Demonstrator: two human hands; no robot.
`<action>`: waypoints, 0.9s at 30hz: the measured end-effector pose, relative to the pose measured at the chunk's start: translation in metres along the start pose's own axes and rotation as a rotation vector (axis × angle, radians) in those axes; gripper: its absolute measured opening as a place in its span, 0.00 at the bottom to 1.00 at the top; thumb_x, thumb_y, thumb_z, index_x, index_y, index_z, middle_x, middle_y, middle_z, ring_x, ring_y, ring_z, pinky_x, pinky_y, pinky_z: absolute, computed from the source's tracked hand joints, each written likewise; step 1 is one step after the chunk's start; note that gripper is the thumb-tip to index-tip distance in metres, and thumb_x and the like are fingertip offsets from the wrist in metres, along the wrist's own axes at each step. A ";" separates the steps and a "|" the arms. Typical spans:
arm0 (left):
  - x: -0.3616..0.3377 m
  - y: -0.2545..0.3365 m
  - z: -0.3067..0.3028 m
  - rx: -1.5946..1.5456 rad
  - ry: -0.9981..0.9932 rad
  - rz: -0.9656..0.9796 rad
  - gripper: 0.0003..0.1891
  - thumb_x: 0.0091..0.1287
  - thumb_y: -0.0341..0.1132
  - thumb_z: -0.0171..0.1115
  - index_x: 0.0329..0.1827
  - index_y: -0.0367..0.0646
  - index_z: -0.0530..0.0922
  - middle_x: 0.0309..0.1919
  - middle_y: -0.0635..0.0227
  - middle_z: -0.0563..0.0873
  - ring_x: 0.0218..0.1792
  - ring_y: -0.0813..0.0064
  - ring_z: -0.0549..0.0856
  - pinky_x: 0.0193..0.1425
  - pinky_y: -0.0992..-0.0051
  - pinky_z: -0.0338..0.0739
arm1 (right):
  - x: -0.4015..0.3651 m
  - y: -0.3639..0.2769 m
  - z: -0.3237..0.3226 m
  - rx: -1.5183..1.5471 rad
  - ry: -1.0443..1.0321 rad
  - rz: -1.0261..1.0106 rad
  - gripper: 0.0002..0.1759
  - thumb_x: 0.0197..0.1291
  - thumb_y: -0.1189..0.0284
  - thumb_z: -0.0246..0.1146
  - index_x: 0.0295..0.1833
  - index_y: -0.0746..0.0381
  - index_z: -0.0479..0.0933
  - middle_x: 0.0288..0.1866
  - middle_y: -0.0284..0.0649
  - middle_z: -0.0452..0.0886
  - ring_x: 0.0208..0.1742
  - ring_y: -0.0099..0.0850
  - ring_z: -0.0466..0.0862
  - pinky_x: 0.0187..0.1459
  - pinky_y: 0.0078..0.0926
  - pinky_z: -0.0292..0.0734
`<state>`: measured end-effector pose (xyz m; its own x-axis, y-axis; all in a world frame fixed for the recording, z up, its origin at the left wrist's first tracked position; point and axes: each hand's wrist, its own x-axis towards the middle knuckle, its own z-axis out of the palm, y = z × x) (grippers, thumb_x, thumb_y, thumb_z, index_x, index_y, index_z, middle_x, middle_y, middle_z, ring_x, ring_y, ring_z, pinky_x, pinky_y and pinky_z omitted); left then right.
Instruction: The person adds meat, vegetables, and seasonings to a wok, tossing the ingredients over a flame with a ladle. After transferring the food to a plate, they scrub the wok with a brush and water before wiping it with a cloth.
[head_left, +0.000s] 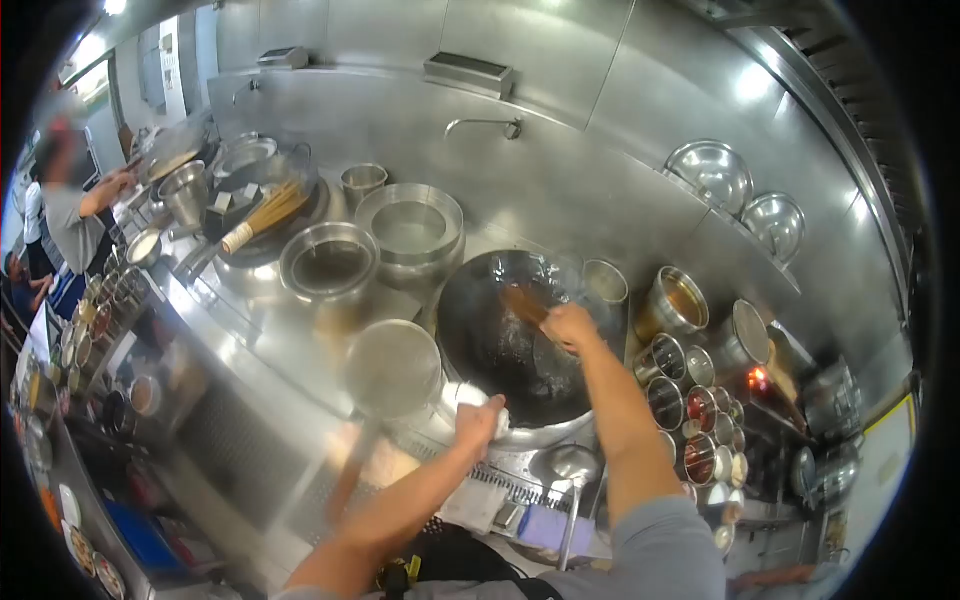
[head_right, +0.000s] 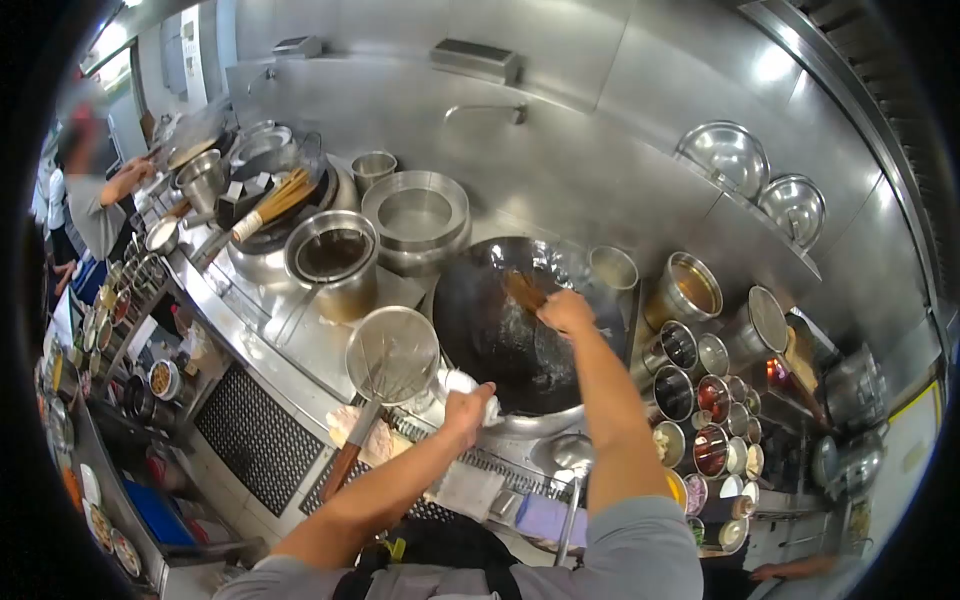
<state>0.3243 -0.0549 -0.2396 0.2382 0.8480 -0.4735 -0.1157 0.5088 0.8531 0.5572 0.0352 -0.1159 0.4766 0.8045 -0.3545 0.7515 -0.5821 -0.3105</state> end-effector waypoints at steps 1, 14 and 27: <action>0.004 -0.002 0.003 0.071 0.030 0.056 0.25 0.59 0.46 0.66 0.34 0.23 0.80 0.31 0.53 0.85 0.32 0.65 0.82 0.37 0.61 0.76 | -0.011 -0.006 0.019 0.213 0.118 -0.052 0.27 0.48 0.57 0.70 0.55 0.53 0.83 0.42 0.47 0.87 0.46 0.41 0.87 0.48 0.41 0.81; 0.048 0.048 -0.054 0.536 0.177 0.533 0.22 0.53 0.44 0.61 0.24 0.25 0.78 0.27 0.34 0.81 0.33 0.40 0.84 0.43 0.52 0.77 | 0.014 0.012 -0.008 -0.402 0.138 -0.179 0.31 0.46 0.57 0.71 0.57 0.58 0.82 0.38 0.49 0.87 0.40 0.43 0.87 0.45 0.37 0.82; 0.056 0.038 -0.042 0.639 0.087 0.340 0.22 0.50 0.46 0.66 0.30 0.30 0.83 0.35 0.38 0.84 0.42 0.41 0.85 0.44 0.52 0.79 | -0.142 0.073 -0.023 -0.730 -0.014 -0.528 0.27 0.48 0.54 0.68 0.56 0.49 0.83 0.42 0.47 0.86 0.45 0.46 0.86 0.50 0.44 0.80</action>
<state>0.2927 0.0178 -0.2427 0.2088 0.9661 -0.1521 0.4225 0.0512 0.9049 0.5553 -0.1189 -0.0683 -0.0148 0.9414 -0.3369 0.9760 0.0869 0.1997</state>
